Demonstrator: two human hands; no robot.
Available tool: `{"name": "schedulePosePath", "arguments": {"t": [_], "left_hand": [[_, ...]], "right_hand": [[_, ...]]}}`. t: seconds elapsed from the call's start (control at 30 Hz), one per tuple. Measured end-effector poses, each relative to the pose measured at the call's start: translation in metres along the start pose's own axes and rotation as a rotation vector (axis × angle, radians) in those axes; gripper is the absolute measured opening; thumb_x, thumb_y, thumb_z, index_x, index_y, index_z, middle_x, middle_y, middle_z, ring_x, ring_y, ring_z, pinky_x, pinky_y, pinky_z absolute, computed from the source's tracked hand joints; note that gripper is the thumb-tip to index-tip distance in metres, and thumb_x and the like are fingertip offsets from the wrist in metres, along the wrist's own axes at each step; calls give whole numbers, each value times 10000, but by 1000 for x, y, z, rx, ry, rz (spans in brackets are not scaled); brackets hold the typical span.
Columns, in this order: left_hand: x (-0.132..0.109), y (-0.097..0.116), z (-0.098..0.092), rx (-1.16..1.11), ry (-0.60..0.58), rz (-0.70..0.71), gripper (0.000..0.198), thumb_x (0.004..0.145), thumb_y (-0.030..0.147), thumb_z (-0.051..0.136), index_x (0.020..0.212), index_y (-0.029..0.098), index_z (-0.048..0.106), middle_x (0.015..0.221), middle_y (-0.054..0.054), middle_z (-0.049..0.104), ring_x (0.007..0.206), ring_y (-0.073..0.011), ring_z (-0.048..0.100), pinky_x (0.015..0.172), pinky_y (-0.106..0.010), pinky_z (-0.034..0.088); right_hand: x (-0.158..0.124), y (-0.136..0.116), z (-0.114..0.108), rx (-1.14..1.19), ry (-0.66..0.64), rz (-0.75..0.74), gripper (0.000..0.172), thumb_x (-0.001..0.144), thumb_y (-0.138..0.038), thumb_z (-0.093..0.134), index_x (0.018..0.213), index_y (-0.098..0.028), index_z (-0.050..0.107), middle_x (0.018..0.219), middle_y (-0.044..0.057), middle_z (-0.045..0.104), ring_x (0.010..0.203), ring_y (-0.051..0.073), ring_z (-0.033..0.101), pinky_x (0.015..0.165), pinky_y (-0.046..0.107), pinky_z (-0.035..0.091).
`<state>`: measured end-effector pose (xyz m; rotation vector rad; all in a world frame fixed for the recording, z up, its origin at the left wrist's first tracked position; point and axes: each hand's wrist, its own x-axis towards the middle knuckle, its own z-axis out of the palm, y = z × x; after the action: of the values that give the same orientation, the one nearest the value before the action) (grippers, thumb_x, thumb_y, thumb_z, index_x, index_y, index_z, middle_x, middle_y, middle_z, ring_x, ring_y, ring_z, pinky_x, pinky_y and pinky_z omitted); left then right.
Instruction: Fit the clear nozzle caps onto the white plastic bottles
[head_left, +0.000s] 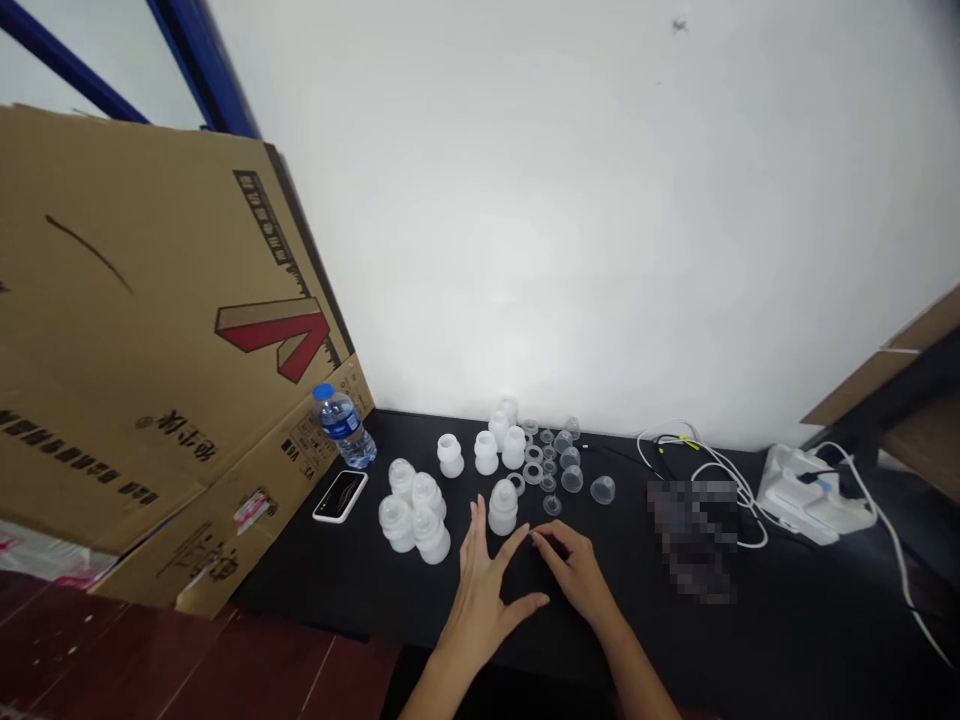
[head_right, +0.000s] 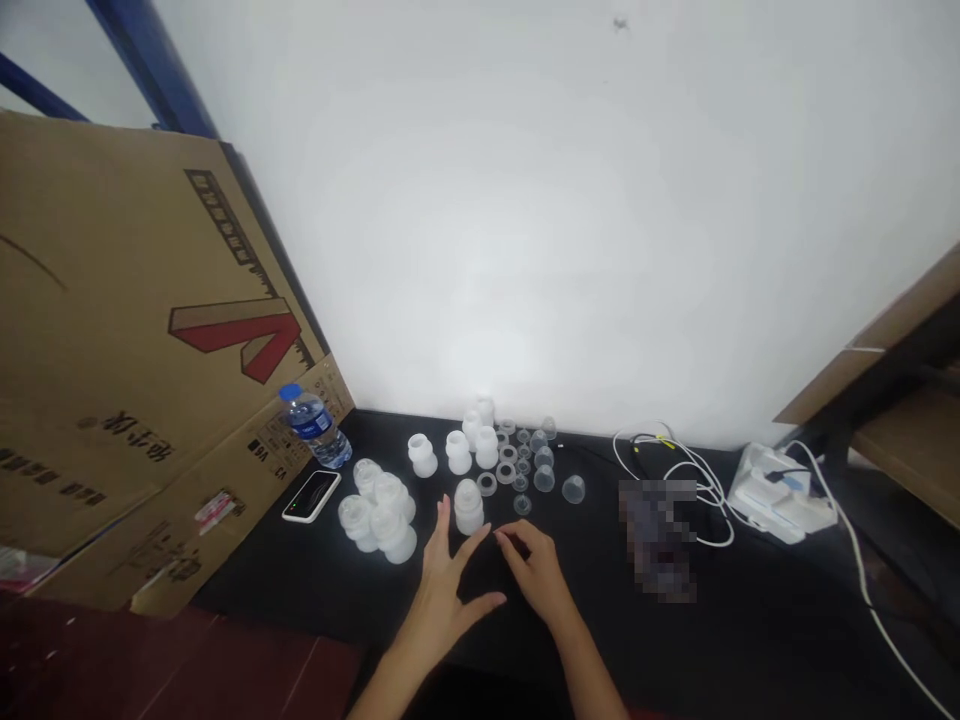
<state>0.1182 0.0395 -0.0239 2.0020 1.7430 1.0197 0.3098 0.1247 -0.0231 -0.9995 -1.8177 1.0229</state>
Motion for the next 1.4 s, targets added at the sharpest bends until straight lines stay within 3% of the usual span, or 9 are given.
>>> {"name": "schedulePosePath", "arguments": {"t": [0.13,0.27,0.43,0.67,0.83,0.97,1.07,1.2,1.4], "left_hand": [[10,-4,11,155,-52,-22,1041,738,556,937,1636,445,422,1805,-125,171,1650,-531,78,1223,-787,245],[17,-7,16,222,-6,-55,888,851,580,834,1633,423,442,1736,-168,318,1615,-506,235,1213,-758,277],[6,-10,14,155,144,-213,703,981,564,668,1618,327,487,1752,-186,228,1575,-541,281,1158,-736,386],[-4,-2,4,-4,147,-326,825,956,588,693,1666,292,397,1821,-169,-29,1644,-554,59,1225,-762,313],[-30,9,-7,-94,48,-411,792,933,589,729,1633,332,461,1800,-180,202,1615,-543,230,1136,-754,462],[-39,16,-15,-164,-18,-304,673,1024,507,625,1652,365,427,1708,-106,453,1580,-410,414,1237,-673,427],[-26,13,-14,-312,-103,-220,635,1073,478,550,1675,387,368,1754,-40,379,1618,-325,365,1317,-595,343],[-4,-5,2,-555,-88,-252,707,1078,511,546,1710,358,269,1796,-73,269,1605,-326,384,1302,-584,366],[0,-26,23,-634,16,-364,797,1066,544,564,1725,276,207,1799,-166,227,1570,-353,442,1290,-567,393]], "right_hand": [[0,-1,1,14,28,-17,288,1044,-456,655,950,-250,834,856,40,778,761,226,688,719,318,521],[0,-3,1,12,36,-10,300,1046,-455,640,942,-249,830,835,39,768,756,225,689,693,313,512],[-1,-3,2,11,48,-26,277,1047,-441,641,954,-265,835,847,37,776,750,224,694,696,316,519],[-1,0,3,1,39,-48,257,1057,-402,628,980,-260,828,863,45,775,762,228,697,713,325,527],[-1,0,3,1,41,-58,264,1053,-411,634,961,-261,831,840,46,766,747,225,689,711,325,527],[-1,-1,3,14,42,-62,275,1045,-435,644,958,-263,841,829,45,765,731,222,682,703,321,531],[-1,-1,3,20,34,-55,267,1043,-442,651,981,-269,844,832,44,765,732,225,679,697,320,523],[-1,1,2,-7,58,-55,262,1043,-428,654,931,-265,825,806,40,747,724,227,683,691,318,508],[-1,16,0,-120,374,-56,262,1036,-442,647,913,-253,778,778,52,710,672,234,652,672,343,487]]}}
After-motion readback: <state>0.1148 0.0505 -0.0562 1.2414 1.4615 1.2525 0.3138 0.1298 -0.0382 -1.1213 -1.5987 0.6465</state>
